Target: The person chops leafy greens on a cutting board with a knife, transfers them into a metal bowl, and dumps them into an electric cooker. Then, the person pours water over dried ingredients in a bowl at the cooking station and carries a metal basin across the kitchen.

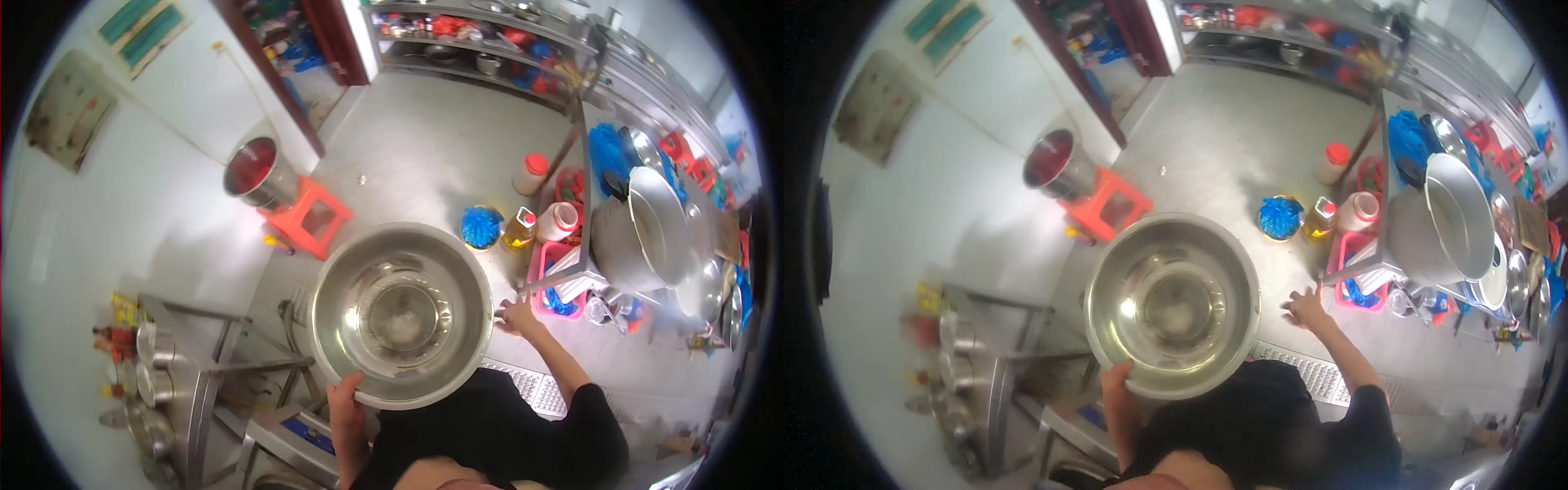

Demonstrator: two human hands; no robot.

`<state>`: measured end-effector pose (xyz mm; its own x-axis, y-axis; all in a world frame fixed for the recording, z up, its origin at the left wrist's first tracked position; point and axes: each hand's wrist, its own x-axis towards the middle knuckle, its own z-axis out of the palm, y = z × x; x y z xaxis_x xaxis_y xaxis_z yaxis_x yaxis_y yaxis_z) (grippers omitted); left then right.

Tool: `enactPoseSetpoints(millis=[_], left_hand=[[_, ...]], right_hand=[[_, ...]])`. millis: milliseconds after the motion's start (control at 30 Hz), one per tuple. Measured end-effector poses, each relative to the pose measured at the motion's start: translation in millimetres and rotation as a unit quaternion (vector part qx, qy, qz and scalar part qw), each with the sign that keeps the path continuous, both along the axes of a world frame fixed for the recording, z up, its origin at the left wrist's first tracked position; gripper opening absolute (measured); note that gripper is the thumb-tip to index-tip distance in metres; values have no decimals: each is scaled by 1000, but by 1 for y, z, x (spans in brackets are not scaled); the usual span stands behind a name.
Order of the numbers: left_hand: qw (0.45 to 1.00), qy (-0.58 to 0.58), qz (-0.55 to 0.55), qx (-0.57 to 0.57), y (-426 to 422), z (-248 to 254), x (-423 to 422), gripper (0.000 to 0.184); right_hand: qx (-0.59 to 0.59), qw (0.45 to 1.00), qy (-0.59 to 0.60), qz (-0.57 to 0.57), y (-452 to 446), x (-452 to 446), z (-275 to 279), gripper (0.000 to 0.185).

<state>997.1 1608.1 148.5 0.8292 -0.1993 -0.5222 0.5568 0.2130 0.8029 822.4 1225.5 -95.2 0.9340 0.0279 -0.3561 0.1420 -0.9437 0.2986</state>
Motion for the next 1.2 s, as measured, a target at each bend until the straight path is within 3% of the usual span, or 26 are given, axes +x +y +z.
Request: enactPoseSetpoints(millis=[33, 67, 133, 200, 233, 267, 333, 400, 433, 500, 533, 667, 733, 800, 833, 867, 900, 933, 1000, 1067, 1100, 1133, 1167, 1200], left_hand=[[1000, 5, -27, -15, -20, 10, 8, 54], [998, 15, -59, -30, -32, 16, 25, 53], [994, 12, -98, -46, -54, 13, 64, 52], [989, -2, -128, -69, -78, 10, 106, 52], [988, 8, -130, -85, -89, 7, 128, 52], [987, 13, -130, -98, -104, 9, 142, 51], [981, 22, -166, -101, -128, 22, 185, 53], [973, 26, -204, -103, -158, 28, 230, 54], [972, 34, -225, -63, -173, 28, 249, 55], [962, 45, -269, -11, -206, 30, 278, 57], [953, 22, -300, -42, -229, 32, 290, 58], [905, -37, -416, -80, -319, 30, 340, 62], [883, -26, -464, -66, -364, 32, 362, 64], [857, -20, -511, -53, -405, 25, 385, 65], [841, -53, -534, -68, -428, 15, 398, 65], [822, -87, -556, -85, -455, 14, 407, 64], [812, -90, -571, -80, -481, 22, 412, 64], [839, -37, -541, -50, -509, 41, 411, 63], [853, 14, -521, -11, -559, 54, 425, 61], [854, 7, -520, -17, -605, 44, 451, 58], [846, 7, -533, -15, -629, 53, 451, 58], [853, -25, -521, 17, -649, 65, 447, 53], [858, -58, -507, 48, -669, 73, 447, 49], [853, -55, -516, 48, -688, 70, 459, 49]], right_hand=[[200, 947, -26, -250, 1, 2, 2, 36], [373, 792, -52, -481, 5, 10, 10, 32], [352, 788, -24, -505, -8, 29, 8, 28], [151, 907, -110, -378, -20, 51, 5, 30], [118, 920, -130, -350, -31, 60, -6, 32], [237, 872, -149, -401, -54, 51, -77, 32], [459, 715, -203, -487, -97, 40, -202, 33], [249, 816, -49, -519, -74, 92, -41, 36], [271, 780, -46, -562, -74, 97, -38, 37], [312, 706, -18, -636, -57, 90, -40, 40], [329, 671, 5, -664, -47, 86, -38, 42], [373, 588, 134, -705, 9, 20, -164, 45], [300, 589, 146, -736, 45, 9, -166, 41], [381, 411, 206, -802, 40, 24, -150, 36], [378, 355, 193, -833, 22, 48, -110, 24], [386, 340, 187, -837, 12, 55, -125, 24], [394, 405, 193, -802, -4, 60, -141, 28], [398, 468, 195, -764, -15, 68, -157, 32], [386, 382, 92, -835, -75, 121, -153, 33], [389, 512, 32, -765, -141, 160, -185, 31], [361, 626, -113, -682, -160, 169, -235, 31], [369, 607, -192, -677, -202, 199, -209, 31], [366, 631, -206, -652, -247, 222, -169, 34], [393, 525, -268, -706, -289, 250, -132, 38]])
